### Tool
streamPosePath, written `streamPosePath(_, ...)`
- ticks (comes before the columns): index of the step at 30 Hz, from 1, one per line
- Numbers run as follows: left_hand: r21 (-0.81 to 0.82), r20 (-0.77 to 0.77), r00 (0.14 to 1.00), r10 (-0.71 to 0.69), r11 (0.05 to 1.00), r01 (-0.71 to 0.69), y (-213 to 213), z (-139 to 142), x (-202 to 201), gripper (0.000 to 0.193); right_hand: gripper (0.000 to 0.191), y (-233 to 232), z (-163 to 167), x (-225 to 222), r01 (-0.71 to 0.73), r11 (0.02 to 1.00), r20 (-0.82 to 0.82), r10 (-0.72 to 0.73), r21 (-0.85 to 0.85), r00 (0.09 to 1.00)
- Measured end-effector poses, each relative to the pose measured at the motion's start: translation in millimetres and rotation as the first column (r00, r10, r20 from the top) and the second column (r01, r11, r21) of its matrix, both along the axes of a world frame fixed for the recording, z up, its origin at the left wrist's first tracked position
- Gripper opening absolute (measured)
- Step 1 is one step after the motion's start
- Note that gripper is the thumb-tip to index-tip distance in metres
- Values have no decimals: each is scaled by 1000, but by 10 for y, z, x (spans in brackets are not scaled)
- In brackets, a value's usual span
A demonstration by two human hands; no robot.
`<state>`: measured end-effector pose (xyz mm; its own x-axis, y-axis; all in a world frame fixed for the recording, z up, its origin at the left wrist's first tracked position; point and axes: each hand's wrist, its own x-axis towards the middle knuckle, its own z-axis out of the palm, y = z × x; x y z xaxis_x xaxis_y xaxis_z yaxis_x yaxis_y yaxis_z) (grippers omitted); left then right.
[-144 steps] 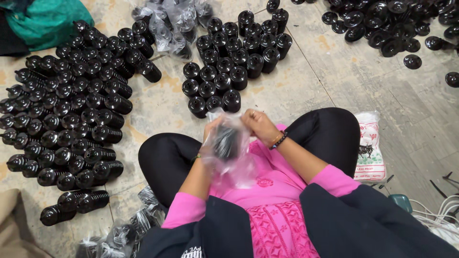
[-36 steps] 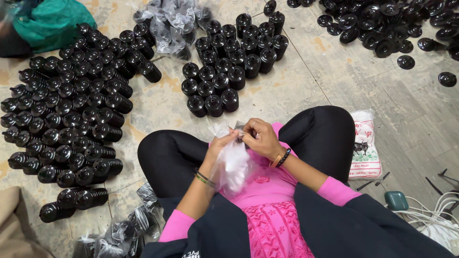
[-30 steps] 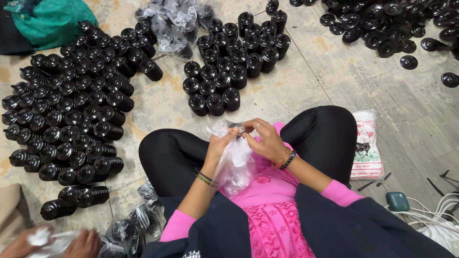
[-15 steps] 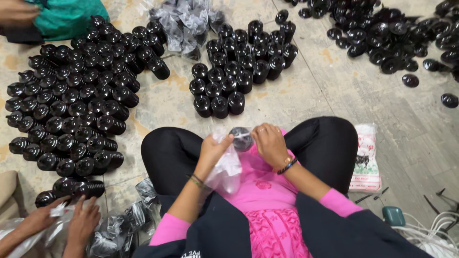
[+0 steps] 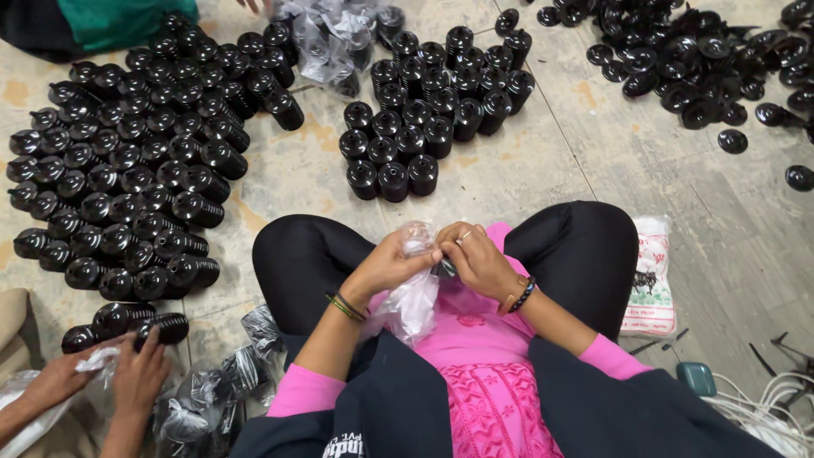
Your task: The person sits on the floor surrounded by many black plastic parts and plastic bags. They pick up a part, place it into a plastic bag, and set the filled bag aside with other bagged parts, repeating this for successive parts.
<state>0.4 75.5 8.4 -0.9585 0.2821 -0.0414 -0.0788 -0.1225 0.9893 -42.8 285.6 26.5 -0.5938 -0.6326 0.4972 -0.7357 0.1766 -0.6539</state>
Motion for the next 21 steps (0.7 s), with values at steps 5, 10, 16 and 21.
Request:
streamPosePath(5,-425,-628,764,150,755,-498,224,44,120,17,10,-22,-167,-46,169,985,404,-160,12,901)
streamPosePath(10,-172,-432,799,418,831,-528,315,116,109,13,20,34,-60,-135,30,994,499,27,-105,866)
streamPosePath(16,-196,-444,786,431,808,-555,276,112,113,16,11,-47,89,-85,168,983,391,-186,79,902)
streamPosePath(21,-234,-354,815,459,801,-552,280,-46,103,15,15,-108,214,-29,242,970,-102,-237,37,966)
